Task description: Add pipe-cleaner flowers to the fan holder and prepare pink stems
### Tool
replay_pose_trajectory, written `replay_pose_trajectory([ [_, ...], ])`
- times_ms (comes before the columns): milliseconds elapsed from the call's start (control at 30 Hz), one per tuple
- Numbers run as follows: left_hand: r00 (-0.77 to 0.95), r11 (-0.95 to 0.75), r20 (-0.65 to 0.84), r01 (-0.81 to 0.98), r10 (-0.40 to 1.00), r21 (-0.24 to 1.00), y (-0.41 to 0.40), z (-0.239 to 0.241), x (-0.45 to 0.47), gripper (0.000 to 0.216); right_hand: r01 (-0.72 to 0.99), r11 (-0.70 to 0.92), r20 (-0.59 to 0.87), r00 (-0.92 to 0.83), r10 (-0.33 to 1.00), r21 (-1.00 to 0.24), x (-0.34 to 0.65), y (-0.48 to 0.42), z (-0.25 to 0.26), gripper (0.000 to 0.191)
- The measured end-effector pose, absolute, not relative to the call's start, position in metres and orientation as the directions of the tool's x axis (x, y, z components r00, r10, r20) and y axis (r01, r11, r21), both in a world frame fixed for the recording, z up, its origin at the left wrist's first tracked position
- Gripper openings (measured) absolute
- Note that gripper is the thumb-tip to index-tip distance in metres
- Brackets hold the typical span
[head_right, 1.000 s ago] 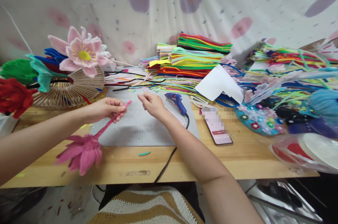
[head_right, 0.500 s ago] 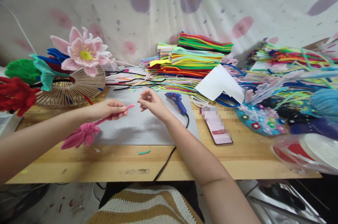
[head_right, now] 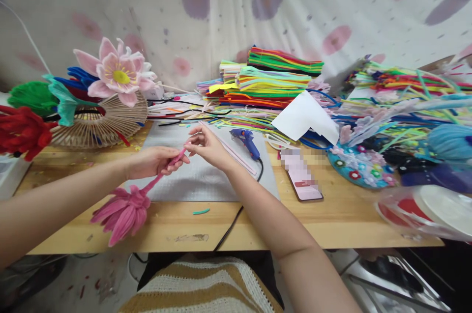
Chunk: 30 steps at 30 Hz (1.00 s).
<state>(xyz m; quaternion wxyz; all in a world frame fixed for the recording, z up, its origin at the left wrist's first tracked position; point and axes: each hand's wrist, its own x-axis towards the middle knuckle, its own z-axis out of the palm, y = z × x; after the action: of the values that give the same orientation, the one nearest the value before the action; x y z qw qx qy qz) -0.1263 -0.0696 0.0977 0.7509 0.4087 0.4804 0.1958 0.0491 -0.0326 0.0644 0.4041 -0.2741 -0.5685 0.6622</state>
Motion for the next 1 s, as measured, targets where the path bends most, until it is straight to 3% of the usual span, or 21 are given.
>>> replay_pose_trajectory([
  [300,0.671,0.778,-0.488,-0.222,0.559,0.587,-0.080,0.062,-0.110,0.029,-0.286,-0.140,0.024,-0.503,0.864,-0.948,0.056,-0.019,0.058,0.047],
  [433,0.587,0.680,-0.448,-0.259,0.674,0.686,-0.087,0.053,-0.097,0.022,-0.304,-0.188,-0.010,-0.503,0.864,-0.934,0.063,-0.015,0.055,0.048],
  [500,0.471,0.594,-0.472,-0.148,0.745,0.790,-0.087,0.057,-0.094,0.024,-0.287,-0.199,-0.022,-0.521,0.854,-0.937,0.070,-0.014,0.056,0.049],
  [600,0.278,0.386,-0.446,0.246,0.850,0.889,-0.081,0.073,-0.100,0.028,-0.261,-0.202,-0.027,-0.548,0.836,-0.944,0.079,-0.015,0.059,0.047],
  [667,0.197,0.174,-0.327,0.544,0.924,0.821,-0.076,0.085,-0.108,0.028,-0.266,-0.190,-0.016,-0.543,0.839,-0.945,0.081,-0.016,0.059,0.042],
  [733,0.175,0.015,-0.221,0.753,0.959,0.658,-0.073,0.094,-0.117,0.028,-0.270,-0.169,0.000,-0.529,0.849,-0.948,0.080,-0.018,0.057,0.036],
  [833,0.183,-0.063,-0.193,0.861,0.964,0.505,-0.070,0.100,-0.127,0.030,-0.253,-0.115,0.040,-0.537,0.843,-0.961,0.073,-0.021,0.050,0.031],
  [1000,0.233,-0.066,-0.247,0.838,0.941,0.541,-0.070,0.097,-0.132,0.034,-0.271,-0.022,0.135,-0.544,0.828,-0.962,0.063,-0.023,0.041,0.023],
])
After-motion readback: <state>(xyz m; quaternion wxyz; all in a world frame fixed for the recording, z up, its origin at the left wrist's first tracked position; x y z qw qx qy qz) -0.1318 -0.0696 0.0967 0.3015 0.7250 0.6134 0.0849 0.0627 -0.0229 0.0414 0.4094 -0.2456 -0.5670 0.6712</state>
